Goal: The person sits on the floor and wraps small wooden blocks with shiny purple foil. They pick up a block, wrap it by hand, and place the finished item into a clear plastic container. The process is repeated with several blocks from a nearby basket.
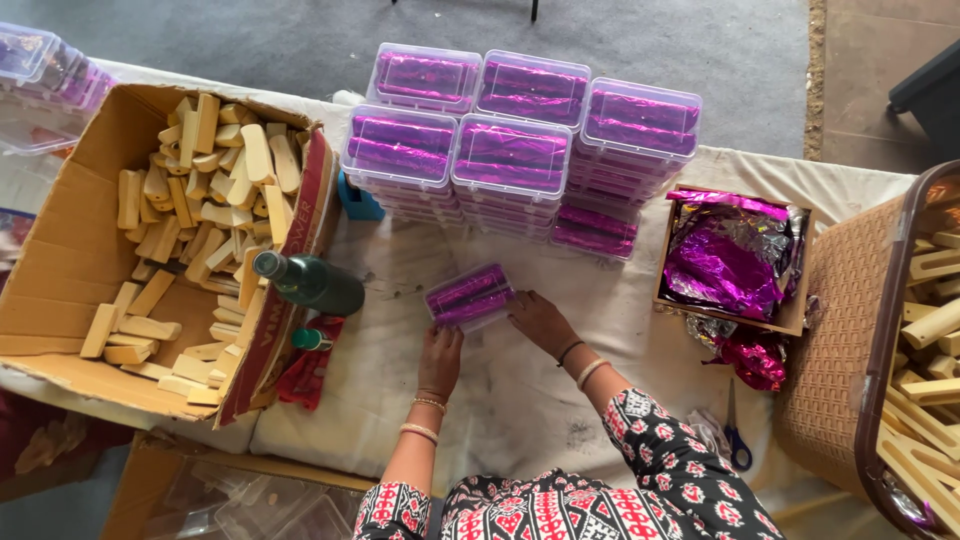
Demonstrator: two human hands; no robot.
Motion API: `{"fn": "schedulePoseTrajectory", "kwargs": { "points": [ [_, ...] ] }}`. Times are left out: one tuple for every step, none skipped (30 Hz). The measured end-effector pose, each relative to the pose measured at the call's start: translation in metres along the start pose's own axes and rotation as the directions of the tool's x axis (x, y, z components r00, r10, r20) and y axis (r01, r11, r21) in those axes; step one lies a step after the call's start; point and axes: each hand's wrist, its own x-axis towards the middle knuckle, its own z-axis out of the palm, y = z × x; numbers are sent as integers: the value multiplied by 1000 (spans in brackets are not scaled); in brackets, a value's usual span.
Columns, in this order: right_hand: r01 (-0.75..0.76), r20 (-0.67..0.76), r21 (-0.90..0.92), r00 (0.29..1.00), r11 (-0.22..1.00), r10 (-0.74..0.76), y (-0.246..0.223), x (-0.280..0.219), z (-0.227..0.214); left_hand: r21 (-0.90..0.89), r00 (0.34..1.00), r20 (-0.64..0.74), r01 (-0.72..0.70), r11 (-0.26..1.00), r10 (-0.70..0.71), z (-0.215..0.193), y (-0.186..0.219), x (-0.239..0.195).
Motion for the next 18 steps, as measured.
{"fn": "schedulePoseTrajectory", "kwargs": {
  "points": [
    [-3,-2,-4,1000,1000,3,2,1,6,-2,1000,-3,-4,1000,4,5,-1,-1],
    [9,4,-30,1000,999,-9,3,1,13,47,1000,17,-17,999,17,9,-3,-1],
    [21,12,-55,1000,998,-20,3,0,19,95,999,40,-31,995,28,13,-3,-4],
    [16,11,-57,1000,998,-16,-1,-3,20,93,999,40,-35,995,32,9,0,-6],
    [-74,-52,88,996,993,79,-3,-1,21,11,999,-30,14,1000,-14,5,1,-4],
    [-151,-101,237,979,960,179,-5,0,21,-74,993,-95,58,996,-64,2,3,-2],
    [-151,-109,233,978,961,180,-6,1,22,-72,993,-101,51,996,-58,0,6,-1],
    [-265,-89,463,935,846,342,-6,2,23,-221,972,-151,142,965,-178,-2,9,-1],
    [-349,-31,663,871,663,490,-7,3,23,-371,938,-177,215,903,-297,-3,12,0],
    [-348,-40,662,868,664,495,1,-2,40,-372,940,-182,204,905,-287,3,14,-2],
    [-385,34,775,817,502,575,8,-8,58,-431,917,-171,260,864,-361,8,18,-6],
    [-401,120,859,762,319,636,15,-14,75,-488,888,-155,312,815,-432,14,21,-10],
    [-400,115,860,757,317,643,16,-22,79,-488,893,-154,304,818,-423,22,24,-16],
    [-453,155,832,746,322,648,18,-29,83,-487,893,-169,293,823,-417,30,27,-22],
    [-501,192,801,733,327,653,22,-34,87,-485,893,-186,279,829,-410,38,29,-27],
    [-498,184,804,729,326,659,17,-40,67,-485,897,-189,268,832,-399,40,35,-29],
    [-503,261,845,686,183,679,13,-47,48,-497,909,-193,234,836,-369,41,42,-31],
    [-497,340,867,644,36,686,8,-53,29,-508,920,-197,199,838,-338,43,48,-33]
  ]
}}
